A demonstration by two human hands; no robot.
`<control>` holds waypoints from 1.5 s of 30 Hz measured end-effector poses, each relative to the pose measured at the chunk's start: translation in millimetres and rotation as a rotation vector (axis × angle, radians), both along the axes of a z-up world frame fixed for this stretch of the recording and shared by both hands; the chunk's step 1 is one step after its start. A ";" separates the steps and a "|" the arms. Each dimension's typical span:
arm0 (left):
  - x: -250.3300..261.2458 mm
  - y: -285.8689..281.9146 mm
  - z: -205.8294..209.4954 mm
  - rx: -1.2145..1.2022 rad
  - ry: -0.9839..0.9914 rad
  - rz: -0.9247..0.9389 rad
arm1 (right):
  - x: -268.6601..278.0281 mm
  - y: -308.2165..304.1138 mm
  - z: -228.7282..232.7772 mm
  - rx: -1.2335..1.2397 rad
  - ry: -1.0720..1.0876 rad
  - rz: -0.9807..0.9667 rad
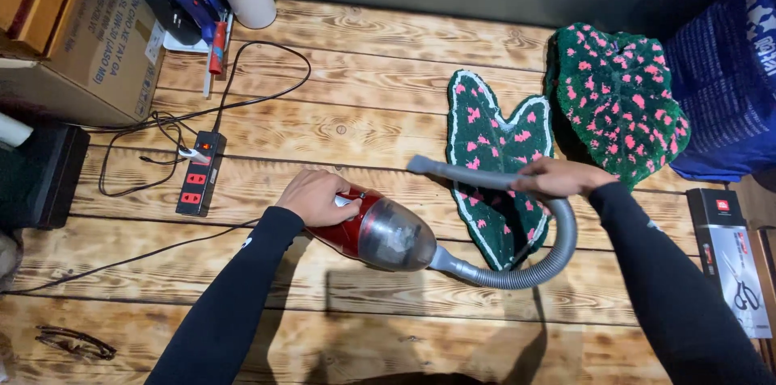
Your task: Using a small handheld vacuum to clean several leaf-shaped decorative rugs.
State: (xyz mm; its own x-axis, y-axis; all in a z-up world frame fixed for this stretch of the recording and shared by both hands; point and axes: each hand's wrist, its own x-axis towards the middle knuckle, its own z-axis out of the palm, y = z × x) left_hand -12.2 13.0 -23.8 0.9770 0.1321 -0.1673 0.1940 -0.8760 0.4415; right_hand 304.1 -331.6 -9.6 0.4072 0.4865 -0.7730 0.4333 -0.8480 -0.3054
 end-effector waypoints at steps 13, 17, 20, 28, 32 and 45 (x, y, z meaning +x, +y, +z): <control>-4.9 -27.4 2.4 0.026 0.106 -0.076 | -94.4 -10.8 -13.6 0.176 0.199 -0.213; -13.2 -24.1 2.9 0.034 0.076 -0.044 | -67.0 16.7 -50.6 0.367 -0.033 -0.288; -18.2 -18.3 3.8 0.038 0.063 -0.001 | -39.1 35.2 -69.0 0.417 -0.171 -0.291; -16.8 1.8 -3.2 0.022 0.018 0.038 | -16.8 93.9 -49.7 0.376 -0.018 -0.223; -6.8 11.4 3.9 0.007 0.069 0.009 | 9.5 86.0 -45.5 0.331 -0.168 -0.334; 177.0 65.0 -107.6 -0.149 -0.282 0.136 | 18.3 77.7 -54.0 0.464 -0.312 -0.281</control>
